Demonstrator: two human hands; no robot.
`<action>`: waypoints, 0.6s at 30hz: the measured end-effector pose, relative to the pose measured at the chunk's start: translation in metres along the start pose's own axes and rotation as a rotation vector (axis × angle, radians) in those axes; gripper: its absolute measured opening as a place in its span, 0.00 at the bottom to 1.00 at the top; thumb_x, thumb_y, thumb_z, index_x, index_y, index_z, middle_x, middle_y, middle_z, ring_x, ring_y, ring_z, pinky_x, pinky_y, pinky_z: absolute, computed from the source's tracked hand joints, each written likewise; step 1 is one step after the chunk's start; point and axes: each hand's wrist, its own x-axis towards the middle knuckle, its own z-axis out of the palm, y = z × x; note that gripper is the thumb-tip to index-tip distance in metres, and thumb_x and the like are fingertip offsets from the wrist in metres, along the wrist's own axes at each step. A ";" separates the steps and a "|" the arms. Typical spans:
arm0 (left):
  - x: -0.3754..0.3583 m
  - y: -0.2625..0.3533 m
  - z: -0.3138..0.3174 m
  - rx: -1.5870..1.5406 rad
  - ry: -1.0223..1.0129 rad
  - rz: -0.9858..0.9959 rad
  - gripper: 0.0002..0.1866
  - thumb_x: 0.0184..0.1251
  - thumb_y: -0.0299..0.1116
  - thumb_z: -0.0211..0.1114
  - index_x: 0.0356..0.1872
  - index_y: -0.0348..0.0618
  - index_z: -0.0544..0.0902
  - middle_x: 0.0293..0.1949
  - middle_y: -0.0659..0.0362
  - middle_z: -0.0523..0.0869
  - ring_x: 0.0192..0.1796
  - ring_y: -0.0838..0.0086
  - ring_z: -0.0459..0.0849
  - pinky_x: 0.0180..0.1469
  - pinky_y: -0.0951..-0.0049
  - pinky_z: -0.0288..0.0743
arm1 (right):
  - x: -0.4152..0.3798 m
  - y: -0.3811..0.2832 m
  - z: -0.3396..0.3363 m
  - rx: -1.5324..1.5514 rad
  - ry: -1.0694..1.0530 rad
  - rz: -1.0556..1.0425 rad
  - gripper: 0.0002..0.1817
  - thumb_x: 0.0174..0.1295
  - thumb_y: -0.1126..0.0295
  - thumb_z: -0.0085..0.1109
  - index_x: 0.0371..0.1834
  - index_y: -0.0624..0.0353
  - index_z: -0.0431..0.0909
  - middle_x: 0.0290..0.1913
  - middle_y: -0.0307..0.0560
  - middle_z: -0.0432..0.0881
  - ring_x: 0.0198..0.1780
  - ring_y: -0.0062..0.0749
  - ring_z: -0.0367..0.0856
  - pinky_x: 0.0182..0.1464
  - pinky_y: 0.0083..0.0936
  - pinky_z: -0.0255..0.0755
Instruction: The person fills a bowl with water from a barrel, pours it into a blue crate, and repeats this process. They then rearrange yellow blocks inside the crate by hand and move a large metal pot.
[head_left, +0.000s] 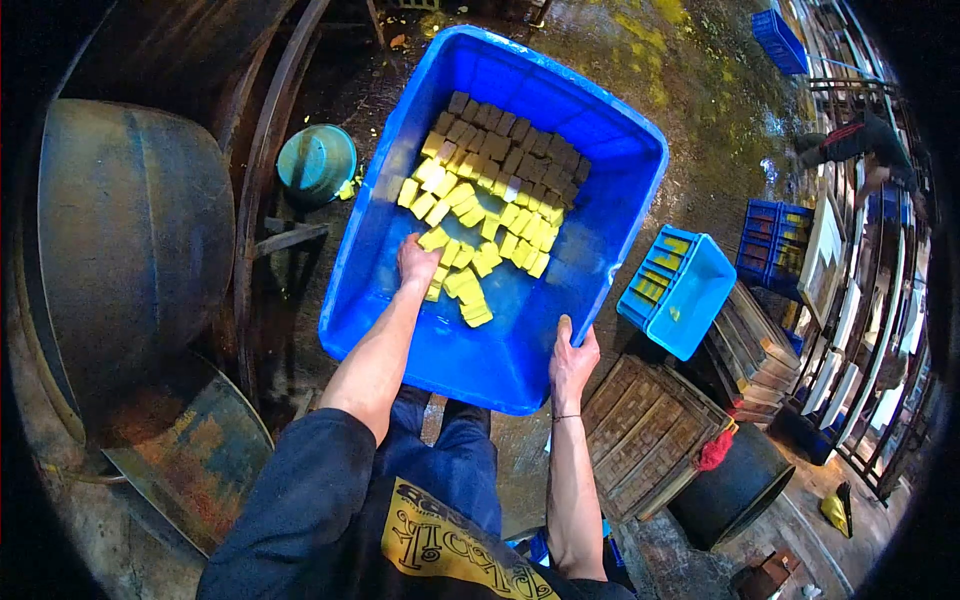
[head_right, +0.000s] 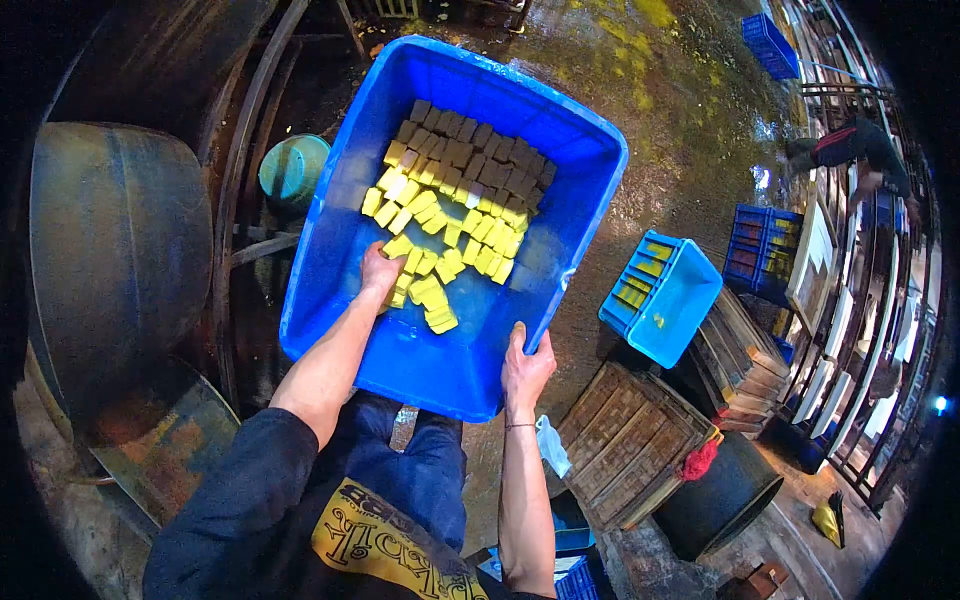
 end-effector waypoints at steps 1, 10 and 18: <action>0.002 0.000 0.003 0.079 0.028 0.060 0.31 0.40 0.37 0.75 0.48 0.35 0.77 0.47 0.42 0.79 0.53 0.54 0.77 0.56 0.63 0.69 | 0.000 0.002 0.000 -0.001 0.000 -0.001 0.15 0.60 0.64 0.56 0.42 0.65 0.78 0.25 0.42 0.81 0.26 0.21 0.74 0.32 0.25 0.70; -0.019 0.024 -0.017 0.206 0.021 0.158 0.23 0.43 0.34 0.73 0.42 0.40 0.78 0.44 0.45 0.80 0.49 0.52 0.77 0.53 0.60 0.70 | 0.000 0.000 0.000 -0.017 -0.005 0.000 0.14 0.59 0.64 0.57 0.40 0.65 0.79 0.25 0.42 0.81 0.26 0.22 0.74 0.32 0.25 0.70; -0.035 0.020 0.002 0.191 0.029 0.352 0.17 0.47 0.21 0.62 0.43 0.38 0.78 0.42 0.45 0.80 0.48 0.52 0.78 0.51 0.58 0.71 | -0.001 -0.004 0.000 0.000 0.015 -0.010 0.13 0.58 0.64 0.57 0.37 0.65 0.79 0.22 0.40 0.79 0.23 0.20 0.72 0.28 0.24 0.68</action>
